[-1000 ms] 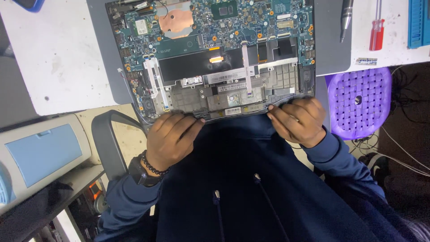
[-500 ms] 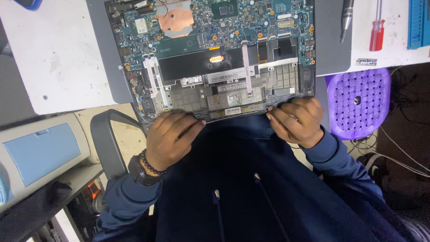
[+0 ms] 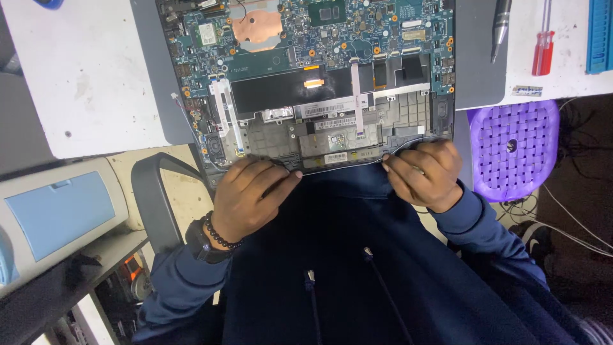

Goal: The person works on a disassembled laptop with its motherboard exposed on a repair bench. They use their fingers to disconnect, reposition, and reconnect small components and ribbon cables on the board, steadying the chassis with their other hand while working on different connectors.

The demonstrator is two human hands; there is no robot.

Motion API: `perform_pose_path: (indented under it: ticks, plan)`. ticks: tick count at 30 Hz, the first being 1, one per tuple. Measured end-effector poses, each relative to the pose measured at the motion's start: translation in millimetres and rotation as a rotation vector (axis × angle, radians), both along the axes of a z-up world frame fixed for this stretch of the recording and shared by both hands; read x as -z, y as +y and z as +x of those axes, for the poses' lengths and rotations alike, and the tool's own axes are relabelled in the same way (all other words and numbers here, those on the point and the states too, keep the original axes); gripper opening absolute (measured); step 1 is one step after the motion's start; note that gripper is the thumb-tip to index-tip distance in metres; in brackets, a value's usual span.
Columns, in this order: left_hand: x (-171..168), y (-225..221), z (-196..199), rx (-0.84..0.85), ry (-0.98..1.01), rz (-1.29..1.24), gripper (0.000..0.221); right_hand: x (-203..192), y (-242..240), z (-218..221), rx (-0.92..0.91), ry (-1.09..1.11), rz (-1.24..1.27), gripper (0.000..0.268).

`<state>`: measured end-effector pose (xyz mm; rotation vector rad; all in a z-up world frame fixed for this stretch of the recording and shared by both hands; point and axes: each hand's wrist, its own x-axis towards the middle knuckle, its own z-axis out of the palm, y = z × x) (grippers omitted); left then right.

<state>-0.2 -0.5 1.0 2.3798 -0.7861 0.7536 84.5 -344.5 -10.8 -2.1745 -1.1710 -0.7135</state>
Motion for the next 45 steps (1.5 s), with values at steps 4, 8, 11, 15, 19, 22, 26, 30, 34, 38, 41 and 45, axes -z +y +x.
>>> perform_pose_path:
  ticks: [4, 8, 11, 15, 19, 22, 26, 30, 34, 38, 41, 45]
  plan:
    - [-3.3, -3.7, 1.3, -0.005, 0.011, -0.019, 0.036, 0.5, 0.1, 0.0, 0.003, 0.002, -0.001, 0.009]
    - [-4.7, -5.3, 3.0, -0.034, -0.021, 0.0, 0.037, 3.8, -3.8, 0.4, 0.023, 0.015, -0.029, 0.012]
    - [-10.3, -8.7, 3.3, -0.054, -0.031, -0.005, 0.038, 1.1, -4.7, 0.1, 0.013, 0.043, -0.059, 0.012]
    - [-14.2, -11.3, 3.3, -0.059, -0.034, -0.027, 0.036, -19.3, 13.6, -0.7, -0.053, 0.058, -0.08, 0.016]
    - [-13.3, -18.6, 3.6, -0.097, -0.063, -0.051, 0.034, -34.3, 39.1, -1.6, -0.155, 0.083, -0.056, 0.019]
    - [-16.4, -19.7, 2.0, -0.132, -0.123, -0.103, 0.023, -31.8, 43.6, -8.5, -0.22, 0.096, -0.082, 0.021]
    - [-20.0, -16.3, 0.4, -0.132, -0.131, -0.06, 0.019, -22.0, 37.8, -9.7, -0.25, 0.101, -0.104, 0.027]
    - [-23.8, -9.1, -1.0, -0.17, -0.175, -0.016, 0.021, -17.5, 26.8, -4.2, -0.207, 0.099, -0.093, 0.023]
    - [-22.3, 6.6, 5.7, -0.235, -0.254, -0.015, 0.015, -13.2, 31.7, -2.4, -0.159, 0.084, -0.04, 0.018]
    - [-24.9, 24.3, 12.2, -0.323, -0.354, -0.079, 0.009, -19.9, 39.9, -0.9, -0.158, 0.053, 0.006, 0.012]
    - [-12.3, 43.2, 14.7, -0.386, -0.373, -0.092, 0.011, -16.7, 38.2, 1.1, -0.164, 0.045, 0.027, 0.012]
    - [-29.5, 62.7, 23.1, -0.41, -0.265, -0.237, 0.01, -12.3, 33.9, 6.1, -0.174, 0.042, 0.036, 0.012]
